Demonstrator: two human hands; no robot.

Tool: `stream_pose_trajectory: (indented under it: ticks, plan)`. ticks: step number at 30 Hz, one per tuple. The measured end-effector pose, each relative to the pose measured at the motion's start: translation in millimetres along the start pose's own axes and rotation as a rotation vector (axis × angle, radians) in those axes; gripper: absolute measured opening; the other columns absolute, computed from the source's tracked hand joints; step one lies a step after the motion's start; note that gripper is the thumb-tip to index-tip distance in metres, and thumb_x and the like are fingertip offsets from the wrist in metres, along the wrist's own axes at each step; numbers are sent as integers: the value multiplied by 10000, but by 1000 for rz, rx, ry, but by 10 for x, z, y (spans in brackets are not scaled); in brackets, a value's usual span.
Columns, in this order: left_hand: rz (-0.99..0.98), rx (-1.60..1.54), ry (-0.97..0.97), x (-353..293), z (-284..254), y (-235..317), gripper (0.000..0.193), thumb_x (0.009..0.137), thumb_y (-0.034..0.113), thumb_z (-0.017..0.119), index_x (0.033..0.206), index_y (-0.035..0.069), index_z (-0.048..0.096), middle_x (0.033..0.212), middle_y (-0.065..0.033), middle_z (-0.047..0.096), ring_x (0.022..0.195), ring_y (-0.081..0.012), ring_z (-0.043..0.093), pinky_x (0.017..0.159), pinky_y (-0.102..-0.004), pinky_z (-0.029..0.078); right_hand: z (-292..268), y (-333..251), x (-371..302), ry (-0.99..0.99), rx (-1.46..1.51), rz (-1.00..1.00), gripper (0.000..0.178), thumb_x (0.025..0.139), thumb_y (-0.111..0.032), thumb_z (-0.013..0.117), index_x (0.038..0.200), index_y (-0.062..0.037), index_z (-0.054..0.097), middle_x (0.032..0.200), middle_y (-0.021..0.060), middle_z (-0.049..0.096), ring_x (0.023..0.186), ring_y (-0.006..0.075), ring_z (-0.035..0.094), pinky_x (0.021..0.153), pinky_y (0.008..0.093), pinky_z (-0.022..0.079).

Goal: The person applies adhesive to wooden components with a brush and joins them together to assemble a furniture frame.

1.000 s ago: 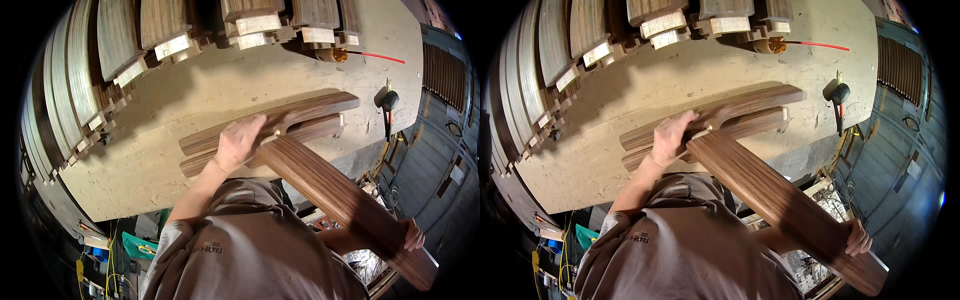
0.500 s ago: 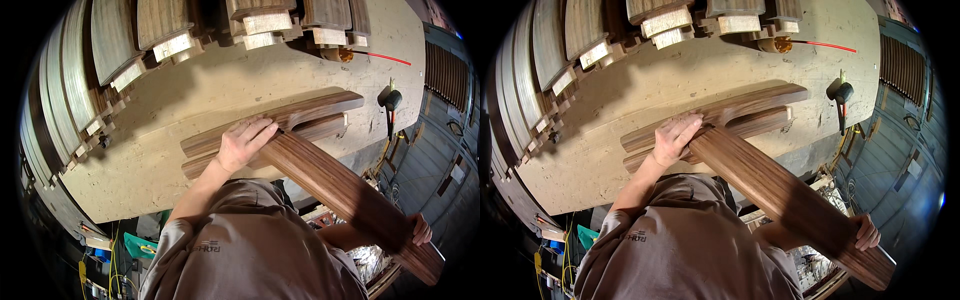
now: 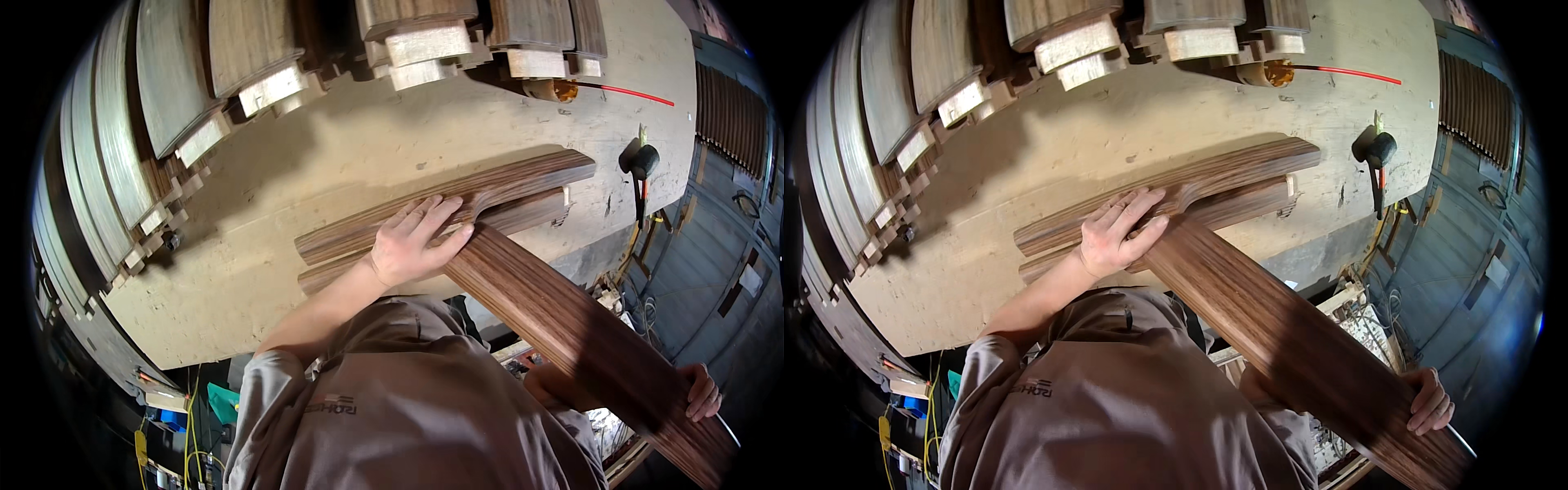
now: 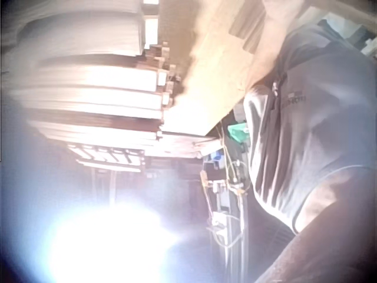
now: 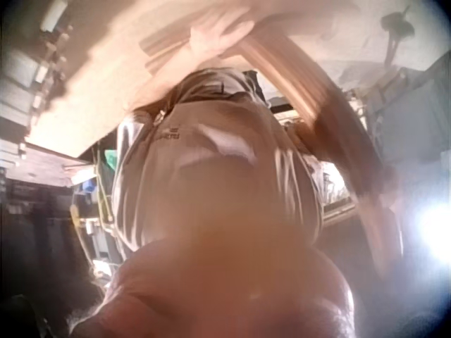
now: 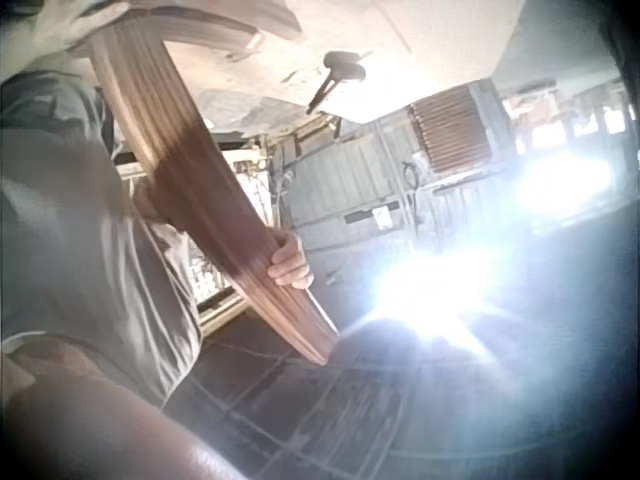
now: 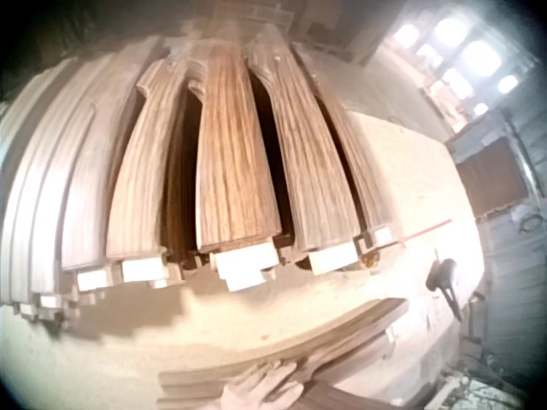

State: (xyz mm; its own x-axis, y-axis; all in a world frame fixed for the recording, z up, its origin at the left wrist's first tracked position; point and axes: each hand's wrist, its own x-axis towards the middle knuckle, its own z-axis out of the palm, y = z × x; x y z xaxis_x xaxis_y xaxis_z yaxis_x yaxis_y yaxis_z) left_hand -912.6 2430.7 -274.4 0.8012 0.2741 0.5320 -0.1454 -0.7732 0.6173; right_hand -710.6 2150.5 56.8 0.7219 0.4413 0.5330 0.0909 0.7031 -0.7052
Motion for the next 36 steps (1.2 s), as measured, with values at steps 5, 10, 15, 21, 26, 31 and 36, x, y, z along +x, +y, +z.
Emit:
stream_pose_trajectory:
  ticks: [5,10,15,21,26,31,36]
  plan:
    - [-84,16,10,-8,10,-18,272,742,130,663,1012,138,626,1100,-113,643,767,-230,665,614,-290,550,307,95,201,19,-14,102,268,968,-138,432,736,-108,563,640,1,619,635,95,589,618,226,409]
    - [-141,-65,53,23,33,-94,344,733,92,651,1073,85,600,1095,-113,634,679,-205,617,552,-301,516,473,137,275,41,-170,116,240,952,-135,445,734,-116,545,632,-43,586,609,56,534,615,209,356]
    - [-172,-75,40,-12,72,-109,445,687,109,652,1123,66,573,1154,-122,607,721,-227,630,570,-315,521,227,-151,439,138,-365,197,183,927,-171,466,757,-127,520,586,-89,495,536,35,470,593,205,338]
    - [-130,-84,25,-10,30,-31,306,746,118,647,1046,66,618,1047,-109,663,733,-218,661,562,-310,522,268,75,581,48,-306,160,225,945,-205,428,731,-143,463,537,-100,422,466,32,412,542,219,323]
    - [-28,36,-19,-117,26,101,354,771,183,633,1110,81,620,1023,-119,673,756,-207,675,577,-304,520,311,365,655,100,-562,220,249,968,-219,395,738,-150,460,555,-96,424,504,40,434,562,217,336]
    - [-192,-237,-108,52,-92,-78,860,618,464,779,1300,32,483,1040,-122,658,744,-247,643,643,-340,534,-214,-377,610,-104,-211,263,237,958,-303,431,828,-129,526,633,-49,506,630,83,509,618,242,384]
    - [-558,-81,-371,111,-224,16,1097,548,505,831,1405,45,324,1058,-131,643,901,-306,648,772,-386,539,-228,-285,656,-332,-908,-97,499,947,-554,393,991,-84,555,837,31,567,784,148,577,823,303,480]
